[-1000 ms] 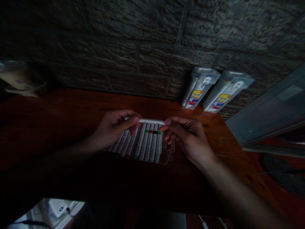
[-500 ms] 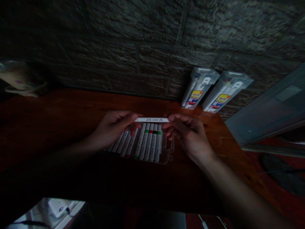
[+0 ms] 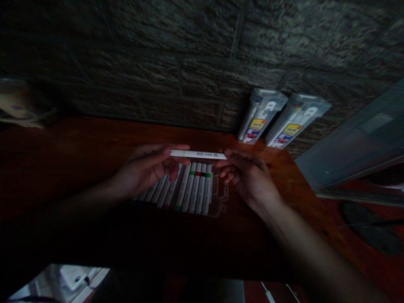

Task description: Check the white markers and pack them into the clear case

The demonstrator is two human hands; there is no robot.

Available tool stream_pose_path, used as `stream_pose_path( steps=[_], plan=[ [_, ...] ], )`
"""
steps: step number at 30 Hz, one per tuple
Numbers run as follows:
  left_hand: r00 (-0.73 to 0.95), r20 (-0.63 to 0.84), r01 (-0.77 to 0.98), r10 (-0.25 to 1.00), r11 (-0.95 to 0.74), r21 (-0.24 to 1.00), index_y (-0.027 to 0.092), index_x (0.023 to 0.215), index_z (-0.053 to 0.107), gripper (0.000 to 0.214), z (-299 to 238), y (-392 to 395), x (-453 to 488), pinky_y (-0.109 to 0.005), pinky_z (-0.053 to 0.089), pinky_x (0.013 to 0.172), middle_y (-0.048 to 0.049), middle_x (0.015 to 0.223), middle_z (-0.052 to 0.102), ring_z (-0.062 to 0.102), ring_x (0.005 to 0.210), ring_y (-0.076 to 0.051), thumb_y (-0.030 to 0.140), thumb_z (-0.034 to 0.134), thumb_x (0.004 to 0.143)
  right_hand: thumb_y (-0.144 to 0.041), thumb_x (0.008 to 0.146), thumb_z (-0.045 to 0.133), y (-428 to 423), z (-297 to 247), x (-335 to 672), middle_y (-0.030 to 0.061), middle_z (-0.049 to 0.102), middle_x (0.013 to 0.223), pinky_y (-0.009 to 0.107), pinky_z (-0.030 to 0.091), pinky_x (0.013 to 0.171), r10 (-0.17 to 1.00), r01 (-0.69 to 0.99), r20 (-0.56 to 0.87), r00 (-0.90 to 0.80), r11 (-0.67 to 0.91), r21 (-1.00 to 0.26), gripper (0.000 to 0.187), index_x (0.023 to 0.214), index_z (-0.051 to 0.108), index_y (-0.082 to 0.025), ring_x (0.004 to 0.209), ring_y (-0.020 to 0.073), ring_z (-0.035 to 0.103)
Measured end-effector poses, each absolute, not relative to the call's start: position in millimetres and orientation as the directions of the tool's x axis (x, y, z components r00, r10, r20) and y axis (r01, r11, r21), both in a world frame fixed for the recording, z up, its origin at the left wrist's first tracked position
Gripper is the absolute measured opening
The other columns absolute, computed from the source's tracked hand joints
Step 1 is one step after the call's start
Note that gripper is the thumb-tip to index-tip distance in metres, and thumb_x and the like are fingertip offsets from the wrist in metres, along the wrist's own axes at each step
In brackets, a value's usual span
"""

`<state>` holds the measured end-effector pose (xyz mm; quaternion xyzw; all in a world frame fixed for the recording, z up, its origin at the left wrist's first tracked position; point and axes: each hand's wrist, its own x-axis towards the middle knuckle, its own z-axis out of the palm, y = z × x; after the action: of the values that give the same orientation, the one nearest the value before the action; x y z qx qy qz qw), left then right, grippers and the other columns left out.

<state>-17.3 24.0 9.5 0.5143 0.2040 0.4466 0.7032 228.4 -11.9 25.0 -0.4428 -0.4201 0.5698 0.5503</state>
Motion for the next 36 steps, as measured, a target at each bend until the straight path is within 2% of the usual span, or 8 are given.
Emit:
stream_pose_path(
  steps=[9,17,24,32,36],
  plan=[
    [0.572,0.213,-0.428,0.792,0.067,0.901,0.015,0.12,0.076,0.031,12.6,22.0,-19.5,-0.028,0.056,0.063,-0.0168,0.107,0.079,0.067,0.065,-0.014,0.029,0.068,0.093,-0.029,0.081,0.083,-11.2,23.5,229.0,0.0039,0.078,0.073,0.013,0.052,0.041,0.998,-0.26,-0.063,0.021,-0.056,-0.964,0.015,0.078,0.073,-0.018,0.05,0.0087,0.066],
    [0.547,0.241,-0.291,0.802,-0.088,0.953,0.015,0.132,0.069,0.041,9.7,19.0,-19.2,-0.029,0.057,0.067,-0.018,0.113,0.077,0.067,0.065,-0.012,0.034,0.066,0.096,-0.027,0.081,0.081,-11.3,23.8,229.3,0.0042,0.077,0.07,0.015,0.053,0.04,0.995,-0.223,-0.068,0.074,-0.05,-0.973,0.013,0.077,0.073,-0.018,0.048,0.0094,0.066],
    [0.452,0.214,-0.133,0.866,-0.172,0.976,0.01,0.122,0.073,0.033,13.7,18.1,-15.3,-0.025,0.056,0.061,-0.0146,0.102,0.08,0.065,0.058,-0.01,0.028,0.065,0.095,-0.029,0.08,0.082,-14.2,25.7,224.4,0.0038,0.077,0.07,0.016,0.053,0.042,0.995,-0.186,0.007,0.104,0.026,-0.982,0.013,0.08,0.074,-0.018,0.049,0.0095,0.066],
    [0.401,0.168,-0.008,0.901,-0.18,0.984,0.011,0.115,0.074,0.029,14.5,21.0,-15.1,-0.024,0.055,0.058,-0.0095,0.093,0.08,0.063,0.056,-0.009,0.024,0.07,0.09,-0.034,0.084,0.079,-19.1,25.6,222.1,0.004,0.076,0.072,0.021,0.056,0.046,0.992,-0.068,0.094,0.087,0.1,-0.993,0.016,0.081,0.074,-0.02,0.051,0.0117,0.066],
    [0.406,0.166,0.016,0.899,-0.189,0.982,0.011,0.109,0.075,0.024,15.1,20.8,-15.5,-0.021,0.053,0.056,-0.0046,0.076,0.076,0.062,0.055,-0.009,0.022,0.071,0.089,-0.034,0.083,0.081,-20.6,23.3,222.9,0.0033,0.076,0.073,0.022,0.056,0.046,0.986,-0.012,0.154,0.058,0.155,-0.988,0.015,0.083,0.075,-0.02,0.052,0.0121,0.066]
  ],
)
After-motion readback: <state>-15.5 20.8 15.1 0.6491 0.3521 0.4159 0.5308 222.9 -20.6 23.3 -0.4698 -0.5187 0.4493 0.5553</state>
